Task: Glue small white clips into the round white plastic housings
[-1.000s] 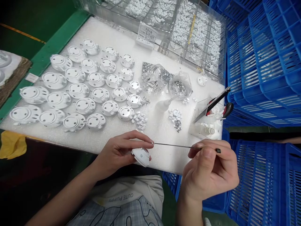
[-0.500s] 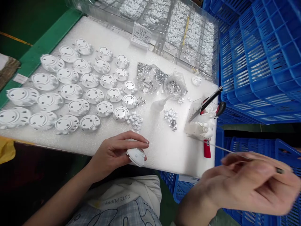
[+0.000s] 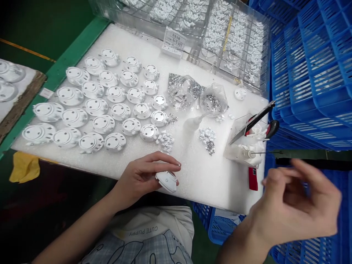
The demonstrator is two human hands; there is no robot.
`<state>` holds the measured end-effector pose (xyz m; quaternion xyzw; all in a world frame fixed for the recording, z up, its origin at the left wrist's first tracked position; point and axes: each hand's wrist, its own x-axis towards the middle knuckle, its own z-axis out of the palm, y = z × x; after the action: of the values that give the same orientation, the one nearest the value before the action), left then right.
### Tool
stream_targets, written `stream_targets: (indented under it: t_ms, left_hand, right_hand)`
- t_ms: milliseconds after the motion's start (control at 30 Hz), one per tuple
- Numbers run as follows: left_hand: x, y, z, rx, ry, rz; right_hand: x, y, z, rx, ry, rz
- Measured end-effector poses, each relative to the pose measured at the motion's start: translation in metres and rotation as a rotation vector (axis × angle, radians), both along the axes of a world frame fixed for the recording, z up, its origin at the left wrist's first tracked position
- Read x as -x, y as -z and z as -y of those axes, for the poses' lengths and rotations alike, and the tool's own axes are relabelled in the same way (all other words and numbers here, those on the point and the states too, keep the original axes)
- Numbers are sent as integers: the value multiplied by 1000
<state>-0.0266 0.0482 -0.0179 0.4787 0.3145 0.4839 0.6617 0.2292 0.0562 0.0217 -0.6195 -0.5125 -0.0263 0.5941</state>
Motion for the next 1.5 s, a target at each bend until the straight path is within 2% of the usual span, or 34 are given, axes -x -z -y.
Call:
stream_targets:
  t_ms: [33, 67, 133, 233, 400, 533, 700, 933, 1067, 1267, 1500]
  left_hand:
    - [0, 0, 0, 2, -3, 2]
    - [-1, 0, 0, 3, -9, 1]
    - [-1, 0, 0, -5, -27, -19]
    - [-2, 0, 0, -29, -48, -61]
    - [-3, -1, -1, -101, -69, -100]
    - [-5, 1, 2, -229, -85, -190]
    - [-7, 7, 9, -420, -47, -359]
    - [-9, 4, 11, -501, -36, -427]
    - [-11, 0, 7, -542, -133, -468]
    - [-16, 2, 0, -541, -289, -528]
    - [-19, 7, 2, -591, -436, -582]
  right_hand:
    - [14, 0, 5, -6, -32, 1]
    - [28, 0, 10, 25, -155, 36]
    - [53, 2, 21, 199, -408, 41]
    - [74, 7, 29, 314, -555, 30]
    - [75, 16, 24, 271, -547, 165]
    - [73, 19, 21, 271, -521, 203]
    - [71, 22, 19, 379, -474, 73]
    - [70, 23, 9, 451, -523, -123]
    - [67, 16, 16, 417, -527, -209]
    - [68, 3, 37, 469, -572, -101]
    - [76, 5, 40, 459, -592, 30]
